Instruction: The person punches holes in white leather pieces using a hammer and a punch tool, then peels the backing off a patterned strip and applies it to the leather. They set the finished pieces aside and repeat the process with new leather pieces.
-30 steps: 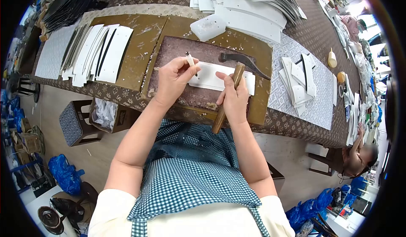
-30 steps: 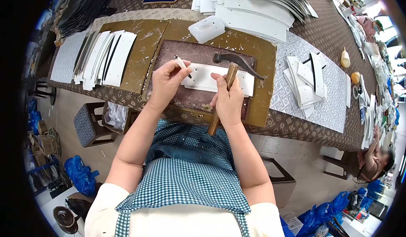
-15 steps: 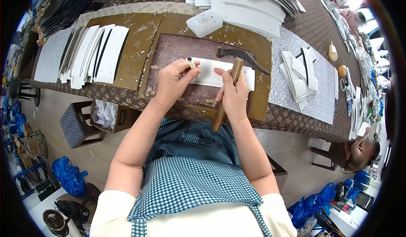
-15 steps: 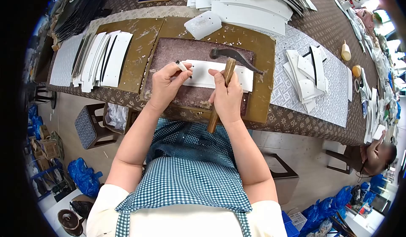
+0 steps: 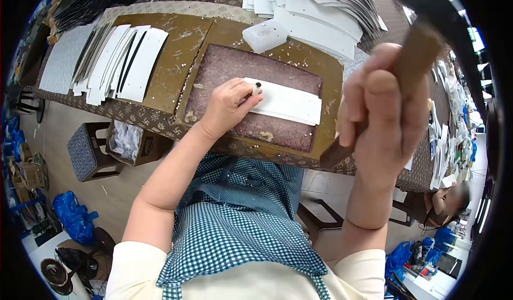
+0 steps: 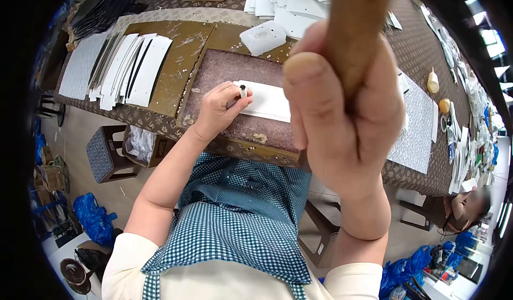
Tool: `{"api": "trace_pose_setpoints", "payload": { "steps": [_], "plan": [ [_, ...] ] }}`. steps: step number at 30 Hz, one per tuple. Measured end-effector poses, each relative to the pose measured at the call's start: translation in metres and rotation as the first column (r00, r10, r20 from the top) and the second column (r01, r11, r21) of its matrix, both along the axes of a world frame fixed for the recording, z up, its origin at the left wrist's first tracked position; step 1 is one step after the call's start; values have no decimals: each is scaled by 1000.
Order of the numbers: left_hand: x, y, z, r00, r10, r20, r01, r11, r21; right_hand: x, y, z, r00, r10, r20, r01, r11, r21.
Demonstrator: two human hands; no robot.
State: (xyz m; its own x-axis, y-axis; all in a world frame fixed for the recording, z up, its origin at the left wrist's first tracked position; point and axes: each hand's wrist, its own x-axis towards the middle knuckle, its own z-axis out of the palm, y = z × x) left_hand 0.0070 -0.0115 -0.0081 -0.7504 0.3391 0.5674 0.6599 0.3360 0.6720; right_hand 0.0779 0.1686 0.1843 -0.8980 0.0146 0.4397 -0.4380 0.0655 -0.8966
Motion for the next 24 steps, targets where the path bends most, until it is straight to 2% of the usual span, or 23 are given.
{"api": "trace_pose_setpoints", "payload": {
  "steps": [1,2,3,4,5,7,9,11,12,13,15,16,17,18,19,20,22,23,24],
  "plan": [
    [0,0,1,1000,-3,5,3,1000,2,-2,-3,1,997,8,-74,-10,1000,-29],
    [1,-1,1,1000,-5,18,5,1000,-5,1,-1,-5,998,29,-52,-33,997,-68],
    [1,-1,1,1000,-9,29,10,1000,-12,-1,0,-16,997,-69,37,53,946,320],
    [0,-2,0,999,-12,52,13,1000,-10,-3,2,-27,987,-151,54,75,732,677],
    [0,-3,0,999,-15,44,16,999,-30,-6,10,-45,943,-130,305,-189,546,816],
    [-1,-2,2,999,-27,20,28,999,-37,-5,15,-35,905,-134,404,-226,653,723],
    [-2,-1,0,999,-23,26,23,1000,-2,0,9,-10,943,-152,295,-110,697,709],
    [-2,-1,-3,1000,-27,3,27,1000,5,4,9,10,972,-172,163,69,863,501],
    [0,-1,-3,999,-26,23,26,1000,-1,1,5,21,993,-113,38,96,944,317],
    [0,-1,-3,999,-24,39,24,1000,-6,-2,1,29,995,-47,-92,61,986,158],
    [-1,-1,-1,999,-21,46,21,1000,-8,0,-3,24,975,-4,-223,8,1000,19],
    [-1,-1,-1,999,-19,40,19,1000,-6,2,-3,10,986,-48,-158,61,995,76],
    [0,-1,-1,999,-16,35,16,1000,-2,5,-4,-3,988,-156,-9,148,913,380],
    [0,-1,-1,999,-17,34,17,1000,-9,4,-2,-21,968,-209,142,56,724,688],
    [0,-1,-1,999,-19,33,20,1000,-17,-1,4,-42,951,-170,258,-145,491,859],
    [-1,-2,0,999,-31,31,32,999,-30,6,9,-48,879,-263,397,-170,604,778],
    [-1,-3,0,996,-29,88,32,999,-33,17,24,-45,879,-185,440,-155,761,630],
    [-2,-3,0,994,-48,101,51,998,-25,25,25,-49,882,-209,423,-99,794,600],
    [-1,-5,3,983,-59,172,73,995,-74,31,27,-54,817,-227,531,-21,907,420]
  ]
}}
